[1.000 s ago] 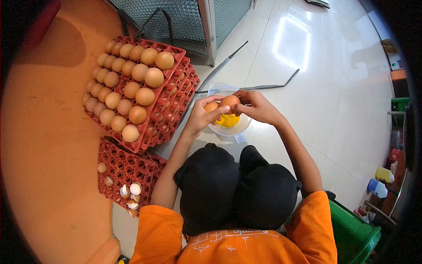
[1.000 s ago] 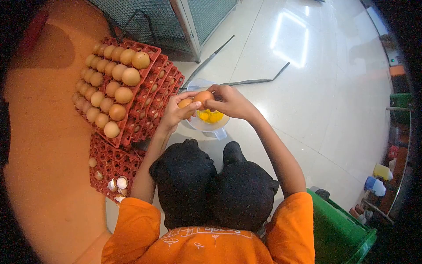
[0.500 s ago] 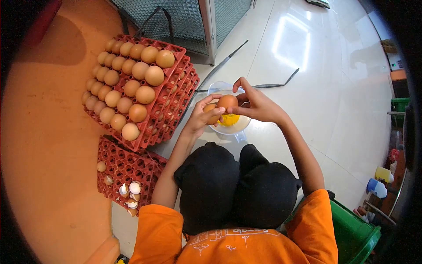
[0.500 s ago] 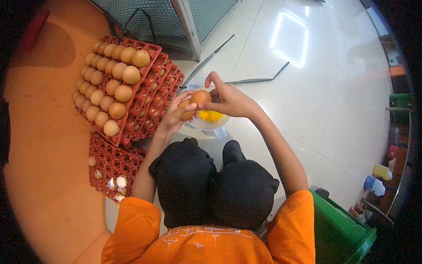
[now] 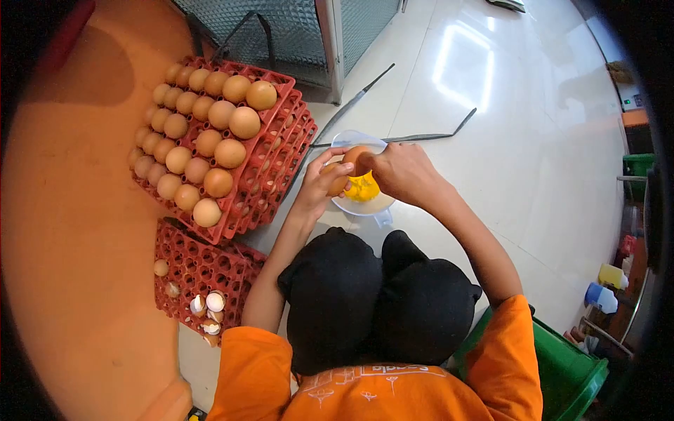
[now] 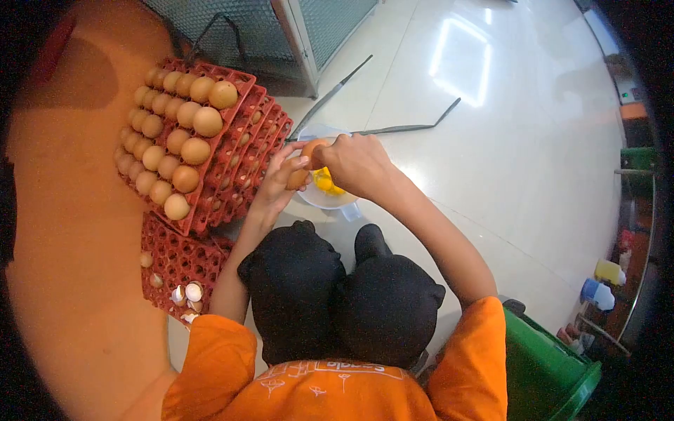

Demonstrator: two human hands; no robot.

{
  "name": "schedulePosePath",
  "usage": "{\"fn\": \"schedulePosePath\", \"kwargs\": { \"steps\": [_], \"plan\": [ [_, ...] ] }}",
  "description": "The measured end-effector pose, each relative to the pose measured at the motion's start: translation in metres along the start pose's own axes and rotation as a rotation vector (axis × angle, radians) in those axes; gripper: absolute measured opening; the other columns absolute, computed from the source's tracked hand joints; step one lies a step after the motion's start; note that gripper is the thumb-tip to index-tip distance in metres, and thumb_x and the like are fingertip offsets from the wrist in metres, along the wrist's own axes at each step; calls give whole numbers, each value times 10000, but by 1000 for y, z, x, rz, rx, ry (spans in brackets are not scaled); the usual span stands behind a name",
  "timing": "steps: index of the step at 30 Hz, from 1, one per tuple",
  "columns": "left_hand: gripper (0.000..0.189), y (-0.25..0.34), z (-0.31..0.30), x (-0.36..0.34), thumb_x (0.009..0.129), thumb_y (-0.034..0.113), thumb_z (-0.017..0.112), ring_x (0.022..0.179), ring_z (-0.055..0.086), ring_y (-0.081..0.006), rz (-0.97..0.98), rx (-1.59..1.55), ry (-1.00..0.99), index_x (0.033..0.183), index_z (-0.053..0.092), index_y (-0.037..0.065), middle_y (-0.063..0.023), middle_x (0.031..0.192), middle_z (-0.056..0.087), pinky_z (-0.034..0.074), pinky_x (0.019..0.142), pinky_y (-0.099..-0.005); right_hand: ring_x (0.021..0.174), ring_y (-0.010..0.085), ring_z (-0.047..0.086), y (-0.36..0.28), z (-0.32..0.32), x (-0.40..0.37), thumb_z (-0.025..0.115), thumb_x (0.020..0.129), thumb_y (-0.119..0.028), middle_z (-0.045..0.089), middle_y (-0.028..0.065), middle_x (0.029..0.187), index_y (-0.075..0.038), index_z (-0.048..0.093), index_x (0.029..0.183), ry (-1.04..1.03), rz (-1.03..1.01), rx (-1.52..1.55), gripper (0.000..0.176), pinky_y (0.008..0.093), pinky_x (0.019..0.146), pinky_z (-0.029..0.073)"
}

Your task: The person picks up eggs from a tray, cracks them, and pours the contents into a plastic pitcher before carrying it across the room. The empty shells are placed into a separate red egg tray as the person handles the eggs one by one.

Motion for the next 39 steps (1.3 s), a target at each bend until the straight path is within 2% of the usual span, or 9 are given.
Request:
{"fn": "schedulePosePath", "kwargs": {
  "steps": [5, 7, 11, 14, 17, 22, 34, 37, 39],
  "plan": [
    [413, 2, -1, -2, 766, 207, 668, 588, 557, -77, 4, -3, 11, 1099, 492, 39, -54, 859, 592, 439, 454, -181, 651, 303, 631, -6, -26, -3, 558, 760, -168, 629, 146, 717, -176, 653, 868, 68, 64, 32, 144, 410, 574, 497],
    [414, 5, 4, -1, 764, 214, 669, 589, 556, -78, -6, 10, -29, 1096, 492, 41, -52, 868, 589, 443, 463, -183, 542, 309, 592, -11, -2, -4, 561, 729, -113, 568, 133, 559, -109, 624, 843, 102, -42, -23, 130, 413, 499, 463],
    [427, 0, -1, -1, 763, 229, 664, 597, 546, -87, -24, -35, 16, 1104, 481, 51, -59, 894, 576, 434, 475, -186, 546, 313, 593, -4, -11, -6, 571, 705, -83, 560, 120, 537, -97, 609, 837, 98, -13, -17, 137, 403, 499, 459],
    [436, 2, -2, -1, 777, 235, 641, 607, 529, -107, -25, -13, 28, 1132, 459, 62, -63, 904, 556, 403, 466, -197, 683, 322, 628, -1, -26, -6, 566, 778, -183, 613, 169, 713, -83, 570, 937, 66, 78, 149, 188, 432, 598, 489],
    [445, 3, 1, -2, 777, 237, 639, 608, 526, -109, -22, -21, -3, 1145, 464, 60, -68, 906, 558, 402, 473, -200, 664, 338, 625, 15, -21, -1, 575, 819, -261, 604, 194, 699, -73, 510, 995, 256, 30, 447, 266, 405, 589, 497],
    [476, 6, 3, 0, 775, 214, 650, 618, 534, -101, -16, -45, -57, 1175, 462, 33, -70, 920, 561, 412, 485, -198, 726, 256, 653, 35, 16, 7, 622, 821, -334, 648, 192, 828, -21, 501, 983, -75, 100, 968, 372, 318, 632, 507],
    [423, 30, 17, 0, 743, 201, 706, 600, 535, -40, 100, 487, 41, 1099, 587, 7, -24, 808, 611, 419, 495, -149, 753, 240, 658, 35, 16, 1, 667, 775, -234, 647, 198, 878, -1, 467, 952, 7, 156, 920, 354, 323, 643, 512],
    [405, 34, 15, 3, 713, 209, 721, 802, 630, -159, 249, 698, 78, 1044, 623, -4, -115, 911, 641, 507, 722, -287, 772, 281, 654, 34, 19, 1, 653, 777, -203, 635, 204, 880, 1, 445, 967, 89, 117, 870, 348, 357, 656, 510],
    [431, 40, 17, 2, 695, 200, 728, 731, 624, -161, 484, 957, 125, 1062, 615, 4, -100, 855, 643, 495, 644, -285, 787, 318, 645, 30, 18, 2, 645, 772, -173, 625, 203, 862, 1, 430, 970, 130, 99, 813, 340, 379, 667, 504]
  ]
}}
Point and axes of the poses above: each hand's wrist, its own x-axis towards the middle knuckle, its own z-axis out of the palm, y = z × x, the point moved 5 cm from there along x, towards the middle knuckle
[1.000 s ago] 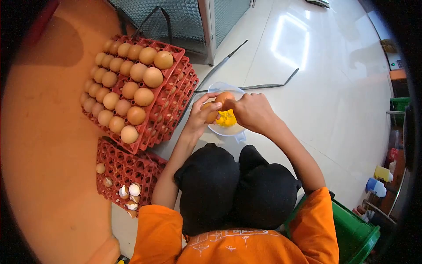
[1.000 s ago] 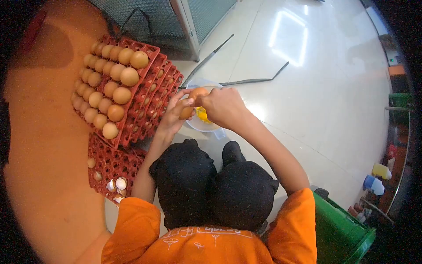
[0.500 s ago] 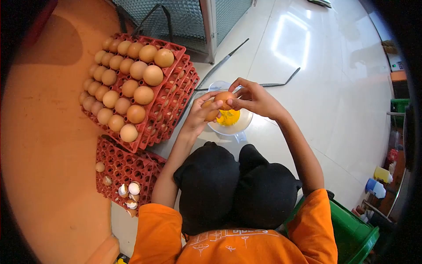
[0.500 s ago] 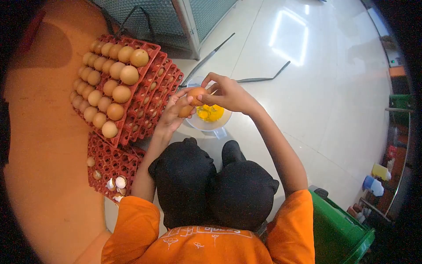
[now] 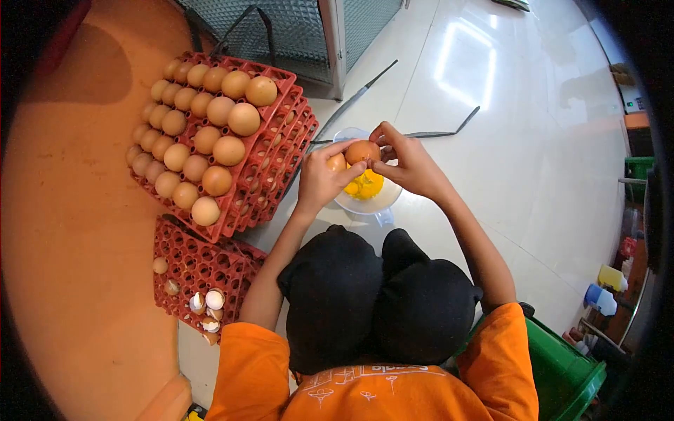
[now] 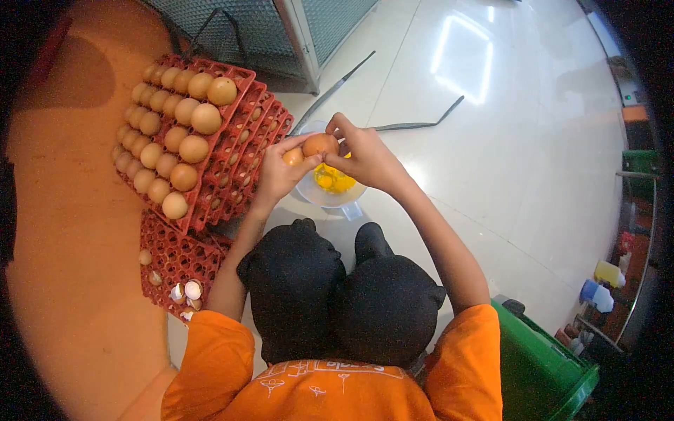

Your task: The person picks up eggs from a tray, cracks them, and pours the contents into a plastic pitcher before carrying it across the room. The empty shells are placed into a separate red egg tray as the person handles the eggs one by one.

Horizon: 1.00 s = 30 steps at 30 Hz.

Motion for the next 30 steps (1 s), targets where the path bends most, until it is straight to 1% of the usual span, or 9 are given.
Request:
{"fn": "schedulePosePath", "kwargs": {
  "steps": [1, 3, 4, 7, 10, 13, 21, 30],
  "plan": [
    [445, 5, -1, 0, 686, 196, 731, 695, 622, -162, 109, 131, 46, 1071, 611, 8, -92, 828, 644, 488, 606, -285, 791, 334, 637, -1, 1, 0, 645, 766, -158, 617, 205, 850, 2, 425, 969, 26, -32, -40, 339, 385, 674, 499],
    [434, 10, -1, -1, 672, 236, 723, 726, 628, -233, 120, 258, 80, 1052, 630, 48, -119, 852, 637, 494, 649, -316, 800, 367, 621, -4, 4, 0, 644, 753, -128, 601, 209, 827, 4, 415, 966, 80, -94, -122, 340, 398, 689, 490],
    [429, 13, -1, -2, 665, 255, 719, 742, 632, -268, 125, 322, 96, 1042, 640, 67, -132, 864, 633, 496, 671, -332, 802, 376, 615, -4, 5, -1, 643, 748, -118, 599, 212, 828, 4, 411, 966, 87, -88, -116, 341, 402, 691, 485],
    [439, 14, 0, -3, 674, 298, 708, 693, 627, -266, 147, 441, 104, 1039, 637, 65, -120, 800, 619, 496, 611, -348, 804, 396, 600, -6, 7, -1, 642, 737, -91, 592, 223, 830, 4, 403, 963, 98, -83, -106, 342, 412, 691, 472],
    [442, 16, 1, -3, 679, 307, 701, 659, 625, -263, 201, 476, 119, 1041, 633, 62, -114, 775, 611, 491, 568, -354, 797, 401, 592, -4, 8, -2, 640, 730, -78, 587, 232, 830, 0, 401, 958, 99, -98, -117, 340, 417, 681, 468],
    [436, 19, 1, -4, 682, 300, 700, 649, 624, -265, 215, 483, 121, 1036, 633, 55, -116, 779, 613, 491, 562, -352, 790, 405, 587, -4, 9, -3, 640, 725, -73, 587, 233, 824, -3, 398, 954, 113, -102, -146, 340, 424, 679, 465],
    [449, 13, 2, -3, 683, 286, 700, 651, 624, -267, 216, 444, 108, 1047, 625, 34, -125, 777, 612, 490, 563, -350, 782, 407, 585, -1, 12, -2, 642, 726, -79, 592, 226, 819, -12, 395, 961, 117, -77, -177, 347, 435, 691, 460],
    [445, 14, 2, -3, 685, 277, 699, 674, 621, -277, 180, 419, 88, 1043, 622, 23, -133, 781, 612, 490, 588, -349, 776, 402, 587, -3, 11, -2, 635, 727, -71, 595, 206, 807, -17, 403, 937, 129, -111, -178, 318, 440, 689, 459]
  ]
}}
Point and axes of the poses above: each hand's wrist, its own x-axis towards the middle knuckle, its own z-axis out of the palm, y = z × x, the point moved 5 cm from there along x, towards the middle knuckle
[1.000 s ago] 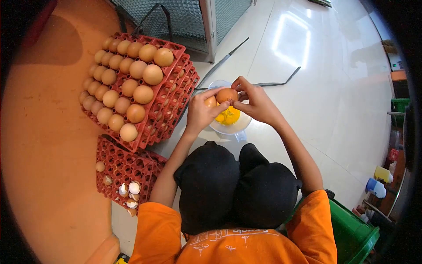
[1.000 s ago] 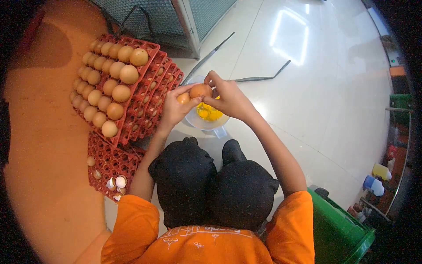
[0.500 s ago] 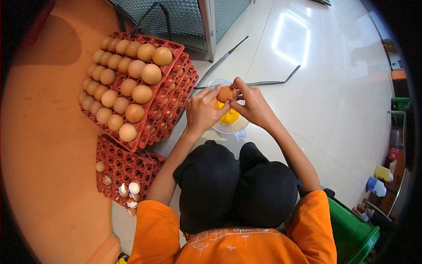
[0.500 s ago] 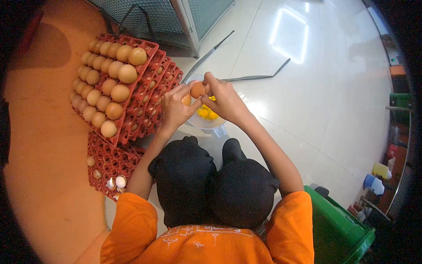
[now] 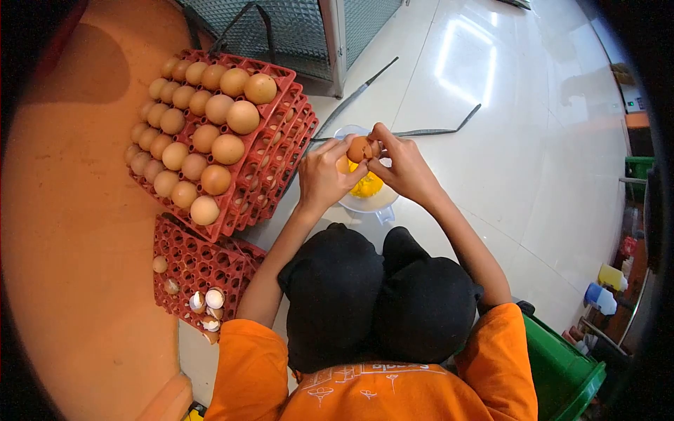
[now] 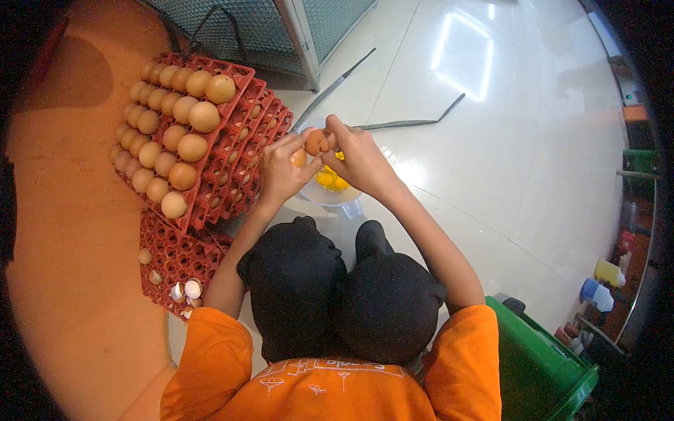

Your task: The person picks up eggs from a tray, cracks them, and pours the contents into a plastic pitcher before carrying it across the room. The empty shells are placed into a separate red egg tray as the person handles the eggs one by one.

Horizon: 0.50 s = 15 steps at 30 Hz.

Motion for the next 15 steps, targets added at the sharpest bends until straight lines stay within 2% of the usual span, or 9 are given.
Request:
{"fn": "schedulePosePath", "kwargs": {
  "steps": [7, 9, 12, 15],
  "plan": [
    [444, -11, 6, -1, 687, 276, 699, 743, 621, -296, -51, -143, -40, 1047, 622, 27, -156, 811, 620, 488, 679, -361, 755, 390, 587, 4, -5, 0, 603, 733, -43, 588, 186, 776, -21, 409, 922, -24, 6, 23, 271, 429, 678, 460],
    [426, -14, 7, -1, 682, 190, 698, 763, 621, -256, -61, -195, -80, 1067, 616, 28, -151, 827, 619, 479, 701, -336, 756, 382, 588, 6, -9, 0, 592, 731, -30, 590, 177, 774, -20, 411, 917, -44, -3, 41, 260, 420, 685, 461],
    [433, -14, 7, 0, 671, 118, 694, 800, 611, -221, -67, -290, -134, 1087, 611, 34, -142, 865, 614, 471, 730, -319, 819, 360, 576, 5, -13, -2, 599, 708, -26, 596, 161, 812, -21, 422, 932, -52, -91, -73, 285, 399, 694, 464],
    [462, -15, 4, -1, 650, 89, 696, 822, 599, -210, -11, -317, -161, 1100, 607, 40, -132, 903, 609, 469, 747, -314, 911, 335, 546, 2, -16, -3, 596, 687, -12, 594, 148, 922, -27, 436, 964, -109, -155, -180, 320, 375, 746, 479]
  ]
}}
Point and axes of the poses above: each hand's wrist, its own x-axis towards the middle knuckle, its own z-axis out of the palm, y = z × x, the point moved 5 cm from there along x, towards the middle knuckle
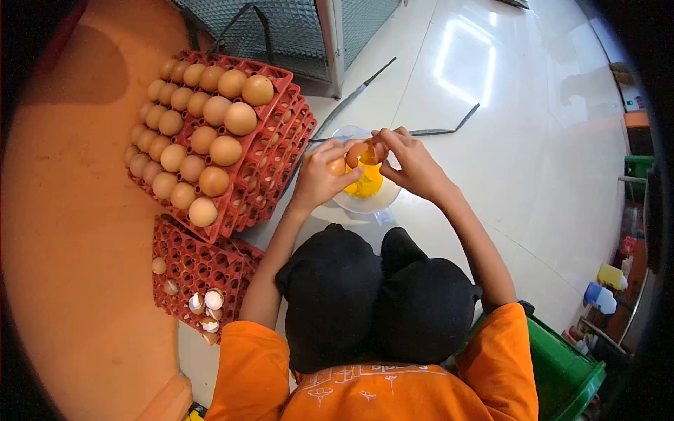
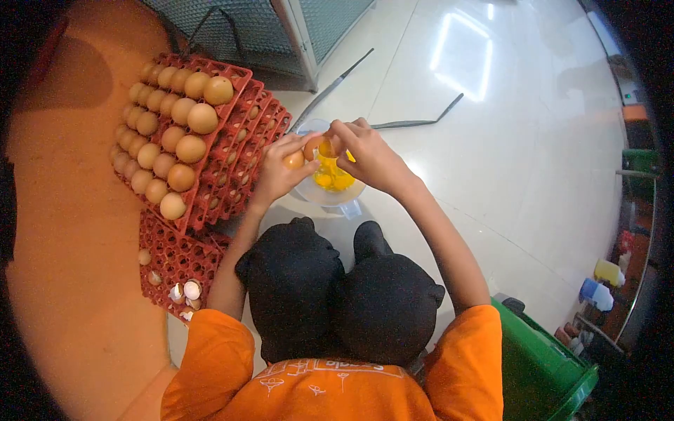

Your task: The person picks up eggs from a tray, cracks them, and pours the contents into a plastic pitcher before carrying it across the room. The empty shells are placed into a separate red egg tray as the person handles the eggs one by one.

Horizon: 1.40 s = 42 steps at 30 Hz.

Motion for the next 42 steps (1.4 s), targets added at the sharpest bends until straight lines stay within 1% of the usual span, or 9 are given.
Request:
{"fn": "schedulePosePath", "kwargs": {
  "steps": [4, 10, 13, 18, 30, 34, 36, 39, 42],
  "plan": [
    [482, 9, -6, -2, 642, 157, 729, 809, 609, -253, 131, 33, -17, 1094, 606, 39, -117, 913, 595, 477, 745, -328, 1006, 310, 508, -8, -1, -6, 601, 700, -12, 568, 117, 1049, -65, 454, 985, 0, -149, -222, 326, 357, 788, 511],
    [488, 22, -14, -5, 610, 101, 715, 876, 613, -223, 181, 136, -49, 1087, 619, 60, -107, 965, 608, 497, 769, -331, 1044, 265, 497, -22, -5, -10, 616, 709, -40, 518, 85, 1136, -137, 453, 980, 9, -427, -527, 331, 290, 737, 553],
    [431, 28, -18, -7, 648, 202, 726, 782, 618, -208, 291, 277, -1, 1053, 634, 89, -58, 933, 590, 512, 669, -315, 1038, 258, 495, -25, -7, -10, 626, 693, -42, 492, 77, 1148, -153, 439, 984, 9, -517, -590, 363, 273, 724, 557],
    [427, 29, -16, -13, 658, 237, 719, 758, 609, -186, 362, 433, -18, 1059, 631, 118, -33, 943, 582, 506, 618, -300, 1011, 286, 501, -26, -4, -12, 649, 666, -24, 486, 91, 1121, -137, 448, 951, 3, -573, -600, 366, 284, 726, 552],
    [489, 26, -21, -29, 636, 216, 720, 784, 596, -185, 314, 595, 12, 1104, 602, 138, -22, 957, 584, 504, 631, -308, 991, 291, 504, -4, 14, -27, 610, 711, -36, 485, 134, 1081, -135, 487, 992, 77, -410, -559, 322, 313, 700, 520],
    [525, 27, -25, -30, 617, 188, 729, 790, 595, -193, 293, 664, 7, 1123, 596, 138, -34, 963, 584, 505, 661, -317, 960, 256, 507, -6, 16, -31, 606, 700, -74, 480, 93, 1049, -123, 466, 977, 104, -352, -597, 314, 304, 704, 525],
    [525, 29, -26, -29, 624, 176, 724, 797, 595, -212, 321, 616, 22, 1132, 593, 139, -41, 957, 584, 505, 681, -322, 961, 255, 508, -9, 17, -30, 607, 697, -72, 479, 96, 1046, -116, 484, 986, 108, -425, -620, 317, 310, 694, 523],
    [535, 27, -26, -33, 637, 160, 719, 813, 602, -216, 233, 466, 67, 1154, 583, 130, -58, 951, 595, 504, 696, -319, 961, 251, 509, -5, 14, -30, 619, 678, -59, 473, 96, 1068, -110, 506, 996, 127, -277, -550, 341, 315, 683, 519],
    [506, 22, -41, -28, 661, 151, 729, 850, 610, -194, 109, 92, 146, 1143, 587, 89, -77, 951, 617, 491, 747, -298, 917, 268, 549, -1, 2, -21, 607, 673, -4, 518, 119, 1006, -45, 496, 1005, 283, -121, -146, 352, 320, 694, 518]
  ]
}}
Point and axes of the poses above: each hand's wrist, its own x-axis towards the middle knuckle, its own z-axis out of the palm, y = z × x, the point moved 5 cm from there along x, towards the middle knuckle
